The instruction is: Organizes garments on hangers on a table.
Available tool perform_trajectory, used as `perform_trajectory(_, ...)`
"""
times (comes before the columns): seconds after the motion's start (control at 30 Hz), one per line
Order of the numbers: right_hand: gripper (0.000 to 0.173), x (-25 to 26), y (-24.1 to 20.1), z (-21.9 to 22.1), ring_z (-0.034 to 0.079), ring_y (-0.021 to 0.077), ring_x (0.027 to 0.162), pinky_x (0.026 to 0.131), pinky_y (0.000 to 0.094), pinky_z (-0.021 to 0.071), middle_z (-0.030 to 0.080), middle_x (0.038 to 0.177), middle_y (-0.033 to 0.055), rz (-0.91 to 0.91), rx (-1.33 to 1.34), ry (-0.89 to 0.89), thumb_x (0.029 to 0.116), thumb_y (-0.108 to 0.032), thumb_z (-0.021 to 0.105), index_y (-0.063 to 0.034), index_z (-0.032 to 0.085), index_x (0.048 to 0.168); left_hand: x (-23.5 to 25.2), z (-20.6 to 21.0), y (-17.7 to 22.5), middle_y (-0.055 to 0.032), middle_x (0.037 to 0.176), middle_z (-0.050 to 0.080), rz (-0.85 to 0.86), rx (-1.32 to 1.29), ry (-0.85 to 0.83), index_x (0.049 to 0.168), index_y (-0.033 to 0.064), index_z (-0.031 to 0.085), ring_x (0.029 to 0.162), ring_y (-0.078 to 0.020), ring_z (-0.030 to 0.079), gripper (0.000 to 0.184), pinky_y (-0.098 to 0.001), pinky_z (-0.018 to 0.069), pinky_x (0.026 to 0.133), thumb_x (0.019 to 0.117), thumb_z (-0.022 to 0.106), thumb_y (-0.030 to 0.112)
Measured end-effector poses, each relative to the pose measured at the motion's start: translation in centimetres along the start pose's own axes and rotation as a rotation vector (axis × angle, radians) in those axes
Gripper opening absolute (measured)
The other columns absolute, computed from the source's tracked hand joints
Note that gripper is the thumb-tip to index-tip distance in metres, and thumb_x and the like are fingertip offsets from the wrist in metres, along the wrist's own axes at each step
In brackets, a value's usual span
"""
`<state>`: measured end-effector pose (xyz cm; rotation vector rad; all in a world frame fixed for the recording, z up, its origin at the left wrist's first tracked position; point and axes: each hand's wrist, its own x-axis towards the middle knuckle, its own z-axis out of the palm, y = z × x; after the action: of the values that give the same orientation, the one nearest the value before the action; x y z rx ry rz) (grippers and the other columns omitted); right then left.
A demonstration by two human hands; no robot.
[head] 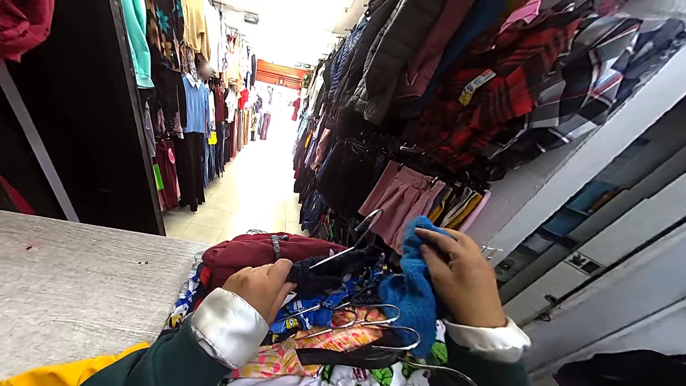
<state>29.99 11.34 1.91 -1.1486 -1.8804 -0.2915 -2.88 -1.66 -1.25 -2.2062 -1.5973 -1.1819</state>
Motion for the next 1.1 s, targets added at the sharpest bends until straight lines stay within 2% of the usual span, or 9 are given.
perform_trajectory(0.13,0.033,-0.2,-0.9,-0.4,0.061,0.0271,0.120,0.096,0.0521,0.0526,0.062,0.134,0.0119,-0.028,0.127,-0.032,0.1005,-0.023,0.056,-0.0147,0.069,0.130,1.6,-1.0,-3.6,-0.0228,0.102,0.074,-0.200,0.003,-0.004,0.124,-0.0007,0.068,0.092,-0.0424,0.073,0.030,-0.0639,0.0569,0.080,0.1009,0.063,0.019)
perform_trajectory(0.27,0.032,-0.4,-0.8,0.8,0.062,0.0247,0.119,0.095,0.0491,0.0535,0.062,0.133,0.0104,-0.072,0.124,-0.053,0.1007,-0.023,0.056,-0.0150,0.070,0.129,2.4,0.3,-9.3,-0.0288,0.125,0.065,-0.530,0.046,-0.151,0.133,-0.0031,0.060,0.116,-0.0464,0.064,0.037,-0.0638,0.0488,0.099,0.1046,0.059,0.022)
perform_trajectory(0.37,0.032,-0.3,-0.7,1.4,0.062,0.0259,0.118,0.095,0.0498,0.0535,0.062,0.133,0.0114,-0.079,0.115,-0.083,0.0999,-0.022,0.056,-0.0142,0.071,0.127,2.5,1.2,-11.5,-0.0227,0.144,0.056,-0.698,0.072,-0.363,0.139,0.0038,0.060,0.137,-0.0421,0.050,0.038,-0.0627,0.0396,0.110,0.1083,0.050,0.024)
perform_trajectory(0.43,0.031,-0.4,-1.0,1.5,0.063,0.0246,0.116,0.093,0.0475,0.0551,0.063,0.132,0.0108,-0.090,0.138,-0.096,0.0992,-0.024,0.056,-0.0149,0.073,0.124,2.5,1.4,-12.0,-0.0216,0.148,0.054,-0.723,0.039,-0.441,0.144,0.0060,0.057,0.139,-0.0405,0.049,0.041,-0.0613,0.0379,0.112,0.1116,0.040,0.026)
perform_trajectory(0.6,0.033,-0.6,-2.4,-0.3,0.062,0.0212,0.120,0.095,0.0422,0.0556,0.061,0.135,0.0075,-0.086,0.341,-0.040,0.0991,-0.027,0.058,-0.0144,0.071,0.127,1.9,-0.7,-8.2,-0.0252,0.146,0.053,-0.424,-0.048,-0.128,0.132,-0.0023,0.064,0.136,-0.0420,0.051,0.035,-0.0625,0.0404,0.110,0.1012,0.061,0.014)
perform_trajectory(0.8,0.033,-2.1,-6.2,-3.5,0.062,0.0229,0.120,0.092,0.0395,0.0593,0.059,0.137,0.0062,-0.215,0.520,-0.028,0.0956,-0.025,0.065,-0.0150,0.071,0.126,1.9,-3.1,1.4,-0.0090,0.121,0.071,0.086,-0.380,0.031,0.119,0.0054,0.072,0.111,-0.0176,0.069,0.033,-0.0384,0.0591,0.091,0.0927,0.068,0.025)
perform_trajectory(0.9,0.030,-2.7,-7.5,-4.3,0.061,0.0237,0.122,0.095,0.0397,0.0588,0.059,0.139,0.0071,-0.316,0.513,-0.020,0.0955,-0.021,0.066,-0.0152,0.072,0.125,2.4,-2.9,2.3,-0.0107,0.118,0.071,0.158,-0.413,-0.123,0.123,0.0041,0.070,0.106,-0.0189,0.070,0.035,-0.0384,0.0594,0.089,0.0944,0.068,0.025)
perform_trajectory(1.03,0.032,-2.7,-6.8,-5.5,0.062,0.0243,0.120,0.095,0.0406,0.0588,0.060,0.136,0.0092,-0.245,0.479,0.115,0.0958,-0.018,0.063,-0.0090,0.070,0.126,1.9,-2.5,3.2,-0.0256,0.123,0.067,-0.061,-0.423,-0.675,0.127,-0.0066,0.064,0.116,-0.0359,0.066,0.038,-0.0499,0.0493,0.104,0.1028,0.060,0.023)
perform_trajectory(1.1,0.032,-2.6,-6.2,-6.2,0.062,0.0235,0.121,0.098,0.0399,0.0570,0.061,0.135,0.0089,-0.209,0.498,0.164,0.0955,-0.017,0.060,-0.0076,0.069,0.125,1.6,-2.3,3.5,-0.0277,0.108,0.070,-0.067,-0.435,-0.777,0.116,-0.0108,0.068,0.101,-0.0363,0.069,0.036,-0.0489,0.0520,0.095,0.1065,0.054,0.021)
